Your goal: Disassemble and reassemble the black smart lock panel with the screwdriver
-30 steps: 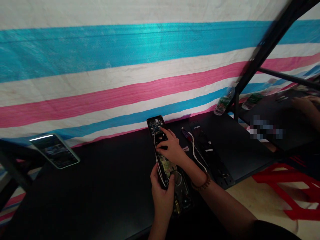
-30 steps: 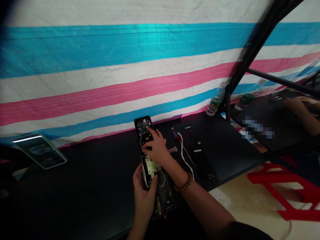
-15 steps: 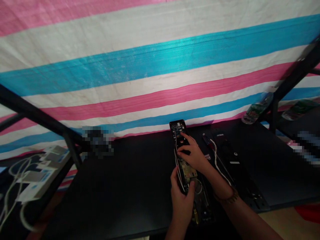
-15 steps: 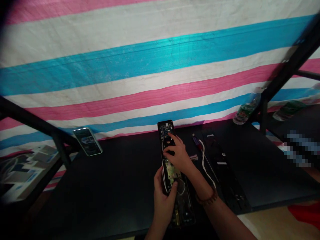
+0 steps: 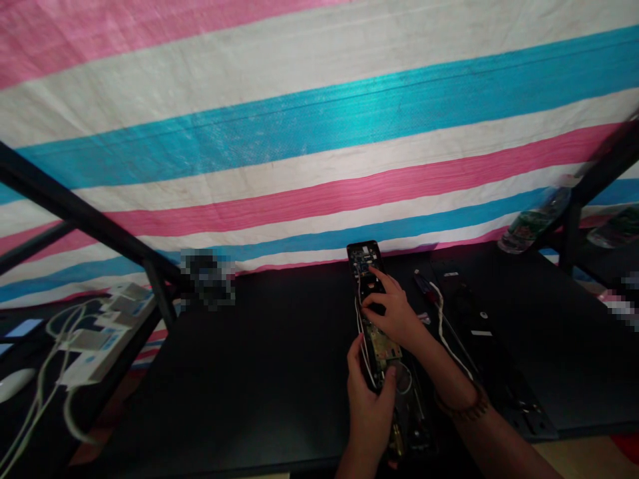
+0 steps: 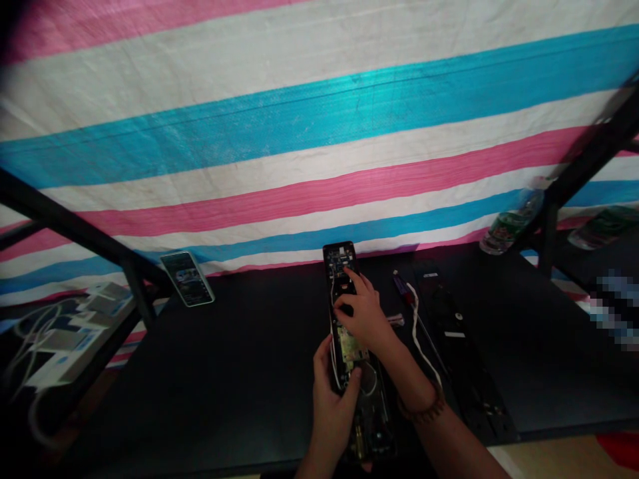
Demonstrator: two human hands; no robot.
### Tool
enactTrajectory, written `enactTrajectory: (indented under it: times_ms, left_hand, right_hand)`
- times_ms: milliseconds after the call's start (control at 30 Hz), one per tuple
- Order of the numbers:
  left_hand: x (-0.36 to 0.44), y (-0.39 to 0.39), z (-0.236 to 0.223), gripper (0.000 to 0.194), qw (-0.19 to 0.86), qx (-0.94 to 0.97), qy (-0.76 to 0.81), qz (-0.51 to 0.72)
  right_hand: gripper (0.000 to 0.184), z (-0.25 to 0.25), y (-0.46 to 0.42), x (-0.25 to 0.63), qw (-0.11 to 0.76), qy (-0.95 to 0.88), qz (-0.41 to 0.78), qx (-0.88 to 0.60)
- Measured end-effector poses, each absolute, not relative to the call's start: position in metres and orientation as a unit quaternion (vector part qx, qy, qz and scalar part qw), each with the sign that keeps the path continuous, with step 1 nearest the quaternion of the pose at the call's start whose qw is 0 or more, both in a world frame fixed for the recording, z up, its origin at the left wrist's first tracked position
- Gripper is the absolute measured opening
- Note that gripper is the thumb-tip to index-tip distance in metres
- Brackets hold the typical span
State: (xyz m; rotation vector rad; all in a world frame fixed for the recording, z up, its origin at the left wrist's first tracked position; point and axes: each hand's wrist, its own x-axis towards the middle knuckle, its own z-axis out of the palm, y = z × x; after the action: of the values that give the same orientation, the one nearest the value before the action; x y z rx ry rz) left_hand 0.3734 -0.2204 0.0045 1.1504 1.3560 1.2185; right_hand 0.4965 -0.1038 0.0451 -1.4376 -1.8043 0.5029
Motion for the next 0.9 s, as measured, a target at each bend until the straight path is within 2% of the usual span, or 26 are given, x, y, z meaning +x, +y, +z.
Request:
enactTrajectory:
  times_ms: [467,900]
  left_hand:
    - [0.3743,-0.2191,0.0058,0.064,0.469,0.468,0.550,0.508]
    - [0.3743,-0.2191,0.0046,0.064,0.483,0.479,0.534,0.502]
  right_hand:
    - [0.012,0.0452,-0.1049,0.4953,0.389,-0.700,0.198,-0.565]
    - [0.011,0.0514,-0.1078,0.4910,0.348,-0.707,0.175,-0.590]
